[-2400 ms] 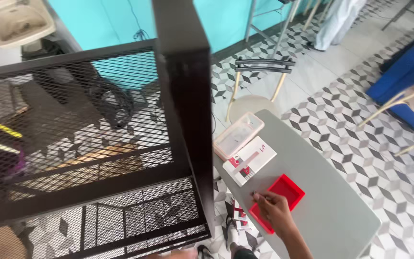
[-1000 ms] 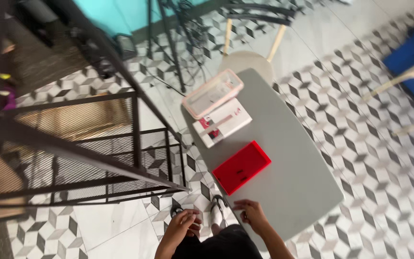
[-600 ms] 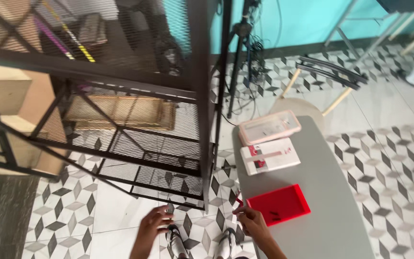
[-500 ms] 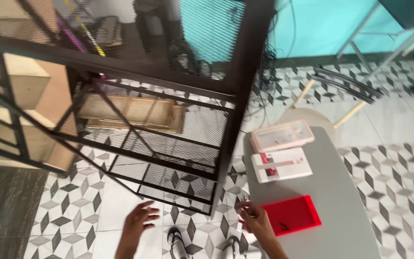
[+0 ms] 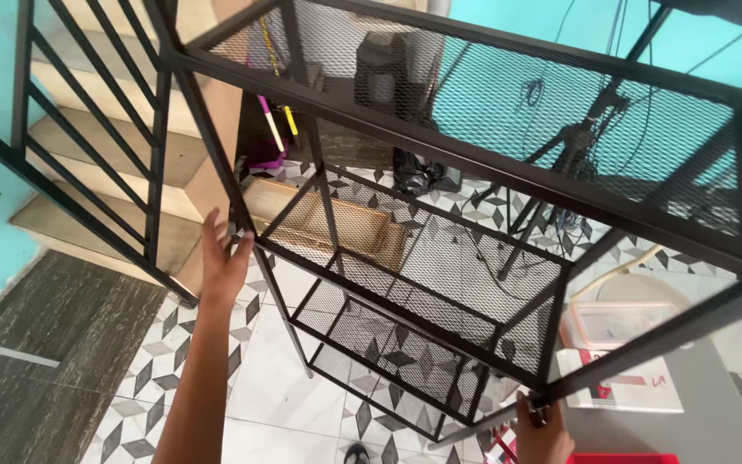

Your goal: The person assembles a metal mesh storage shelf by inserting and tightening bolts at multiple joints using an Allen key. They work on several corners and vertical supports, securing the frame piece by piece.

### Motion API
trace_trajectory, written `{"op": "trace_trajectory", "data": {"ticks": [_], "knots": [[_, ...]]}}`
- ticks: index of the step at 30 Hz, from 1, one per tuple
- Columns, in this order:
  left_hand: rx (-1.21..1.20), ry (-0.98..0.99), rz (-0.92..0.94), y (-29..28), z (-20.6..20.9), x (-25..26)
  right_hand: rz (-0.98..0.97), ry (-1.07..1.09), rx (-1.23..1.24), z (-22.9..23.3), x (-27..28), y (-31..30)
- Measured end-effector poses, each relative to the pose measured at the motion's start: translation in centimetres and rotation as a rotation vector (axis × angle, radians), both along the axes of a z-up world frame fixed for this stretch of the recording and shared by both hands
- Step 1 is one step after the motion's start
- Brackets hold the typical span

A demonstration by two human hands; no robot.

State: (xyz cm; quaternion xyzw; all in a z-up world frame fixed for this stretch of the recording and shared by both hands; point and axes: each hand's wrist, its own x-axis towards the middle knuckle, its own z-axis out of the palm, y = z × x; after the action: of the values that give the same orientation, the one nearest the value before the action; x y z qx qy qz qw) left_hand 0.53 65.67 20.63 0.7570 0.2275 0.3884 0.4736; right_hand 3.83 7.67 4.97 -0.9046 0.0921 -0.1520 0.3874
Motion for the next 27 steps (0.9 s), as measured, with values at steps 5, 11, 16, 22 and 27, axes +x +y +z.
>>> {"op": "trace_trajectory", "data": {"ticks": [5,11,16,22,27], "knots": [[0.009,0.063,-0.073,2.9,0.6,4.4,-0.051,-0.015,-0.044,-1.2,-0.3,0.1],[0.094,0.107,-0.056,3.4,-0.5,5.2,-0.049,-0.072,-0.111,-1.9,0.4,-0.4],[0.071,0.082,-0.109,2.6,-0.2,3.2,-0.060,0.019,-0.225,-1.3,2.6,-2.1],[0.031,0.142,-0.114,-0.9,1.1,-1.4,-0.015,0.019,-0.270,0.9,7.2,-3.8],[-0.044,0.075,-0.128,-4.8,1.3,-5.1,0.047,-0.041,-0.226,3.2,10.9,-4.4]]}}
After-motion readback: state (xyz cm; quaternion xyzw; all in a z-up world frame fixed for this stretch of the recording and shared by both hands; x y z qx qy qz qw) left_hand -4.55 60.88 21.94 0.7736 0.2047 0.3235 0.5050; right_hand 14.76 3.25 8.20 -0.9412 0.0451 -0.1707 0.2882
